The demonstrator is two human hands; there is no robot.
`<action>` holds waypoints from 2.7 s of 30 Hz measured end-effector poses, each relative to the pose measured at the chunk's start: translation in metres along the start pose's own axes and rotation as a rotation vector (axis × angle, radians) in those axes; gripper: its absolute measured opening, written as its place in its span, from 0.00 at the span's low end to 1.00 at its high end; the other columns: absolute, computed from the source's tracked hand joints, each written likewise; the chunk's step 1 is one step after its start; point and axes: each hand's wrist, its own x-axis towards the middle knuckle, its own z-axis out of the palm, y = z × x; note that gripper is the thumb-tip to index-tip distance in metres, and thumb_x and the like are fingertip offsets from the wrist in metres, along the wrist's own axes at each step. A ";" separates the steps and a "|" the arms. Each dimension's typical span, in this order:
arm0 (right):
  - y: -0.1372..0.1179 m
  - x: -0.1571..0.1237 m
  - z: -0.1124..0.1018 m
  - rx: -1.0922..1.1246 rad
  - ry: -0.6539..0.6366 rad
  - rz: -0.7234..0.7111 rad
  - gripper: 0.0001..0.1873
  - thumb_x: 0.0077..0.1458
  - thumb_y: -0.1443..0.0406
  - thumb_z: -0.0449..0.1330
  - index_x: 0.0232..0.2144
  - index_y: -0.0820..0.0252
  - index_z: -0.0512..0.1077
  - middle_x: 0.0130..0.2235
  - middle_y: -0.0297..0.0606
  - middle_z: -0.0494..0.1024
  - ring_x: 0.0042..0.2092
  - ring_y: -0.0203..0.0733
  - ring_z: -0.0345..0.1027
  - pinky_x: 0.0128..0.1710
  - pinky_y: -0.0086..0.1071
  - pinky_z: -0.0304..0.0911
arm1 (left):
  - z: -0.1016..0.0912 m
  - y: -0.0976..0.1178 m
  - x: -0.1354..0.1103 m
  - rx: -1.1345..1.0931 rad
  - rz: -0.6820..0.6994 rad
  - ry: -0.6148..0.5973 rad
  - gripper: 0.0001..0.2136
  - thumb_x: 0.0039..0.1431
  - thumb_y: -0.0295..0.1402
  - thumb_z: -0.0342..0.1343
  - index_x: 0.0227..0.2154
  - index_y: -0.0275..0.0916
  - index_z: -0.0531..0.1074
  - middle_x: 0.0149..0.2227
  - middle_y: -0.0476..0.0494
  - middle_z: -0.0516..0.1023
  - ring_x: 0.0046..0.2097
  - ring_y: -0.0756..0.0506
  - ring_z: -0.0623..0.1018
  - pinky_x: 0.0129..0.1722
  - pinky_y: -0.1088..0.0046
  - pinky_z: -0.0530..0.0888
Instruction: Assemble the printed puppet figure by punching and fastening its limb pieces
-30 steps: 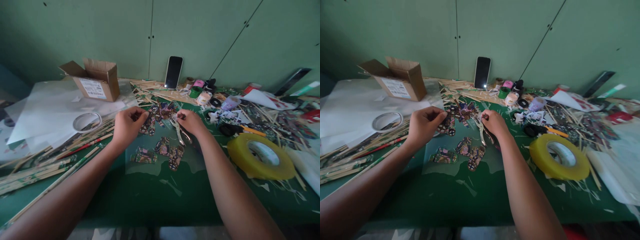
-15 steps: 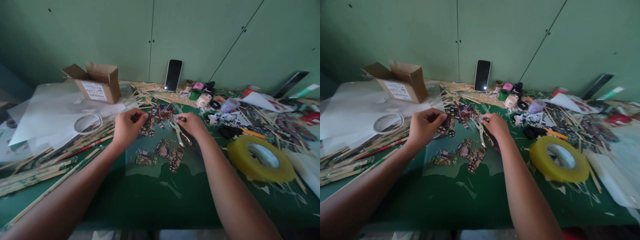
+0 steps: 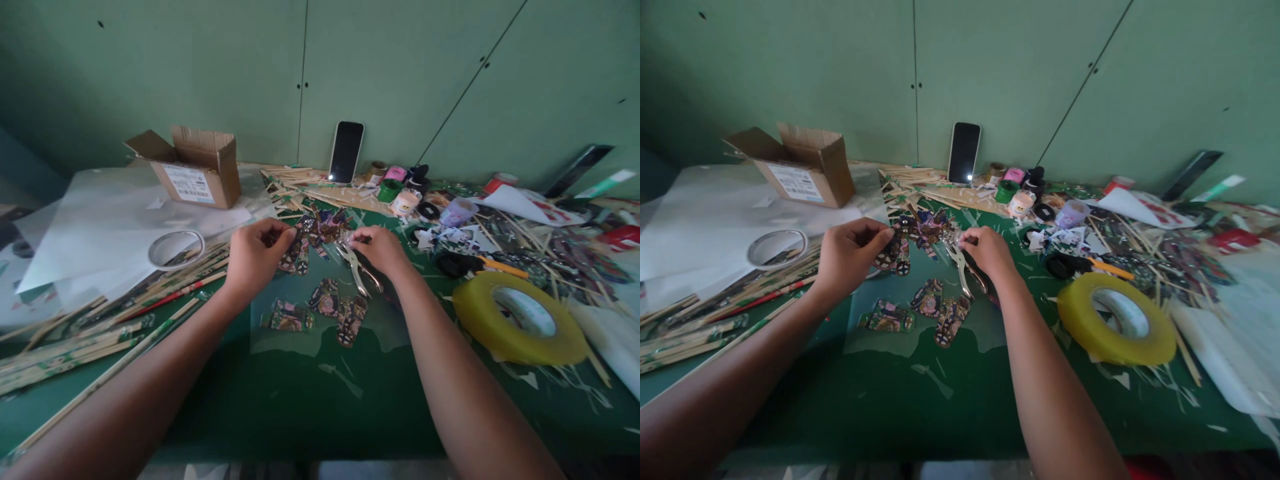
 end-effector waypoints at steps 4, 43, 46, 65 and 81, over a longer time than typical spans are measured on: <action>0.002 0.000 0.000 0.045 0.148 -0.043 0.05 0.50 0.65 0.62 0.28 0.57 0.79 0.36 0.41 0.79 0.33 0.42 0.70 0.36 0.35 0.64 | -0.001 0.001 0.000 0.015 0.008 0.006 0.09 0.55 0.37 0.58 0.26 0.37 0.77 0.20 0.49 0.73 0.22 0.51 0.70 0.22 0.75 0.65; -0.086 -0.038 0.001 0.666 0.022 -0.175 0.03 0.50 0.65 0.64 0.31 0.56 0.78 0.29 0.35 0.81 0.30 0.40 0.75 0.32 0.36 0.72 | 0.006 0.001 -0.009 0.068 -0.035 -0.108 0.08 0.54 0.36 0.58 0.26 0.38 0.77 0.20 0.48 0.78 0.22 0.49 0.75 0.21 0.75 0.65; -0.082 -0.036 0.004 0.764 -0.018 -0.132 0.05 0.47 0.63 0.67 0.29 0.57 0.77 0.27 0.34 0.80 0.27 0.38 0.74 0.29 0.35 0.72 | 0.006 0.002 -0.010 0.061 -0.053 -0.133 0.08 0.55 0.36 0.57 0.27 0.38 0.77 0.19 0.49 0.77 0.20 0.49 0.74 0.21 0.75 0.65; -0.081 -0.033 0.002 0.805 -0.132 -0.040 0.03 0.48 0.64 0.66 0.29 0.56 0.77 0.21 0.30 0.76 0.23 0.37 0.70 0.24 0.33 0.69 | 0.007 0.003 -0.013 0.099 0.038 -0.145 0.07 0.54 0.34 0.58 0.25 0.39 0.77 0.20 0.49 0.77 0.24 0.50 0.74 0.24 0.75 0.65; -0.070 -0.035 -0.012 0.047 0.344 -0.743 0.05 0.59 0.64 0.63 0.30 0.53 0.73 0.32 0.35 0.77 0.39 0.46 0.68 0.40 0.41 0.59 | -0.003 -0.002 -0.006 0.274 0.634 -0.102 0.06 0.63 0.30 0.56 0.34 0.37 0.78 0.33 0.45 0.82 0.34 0.48 0.80 0.33 0.75 0.73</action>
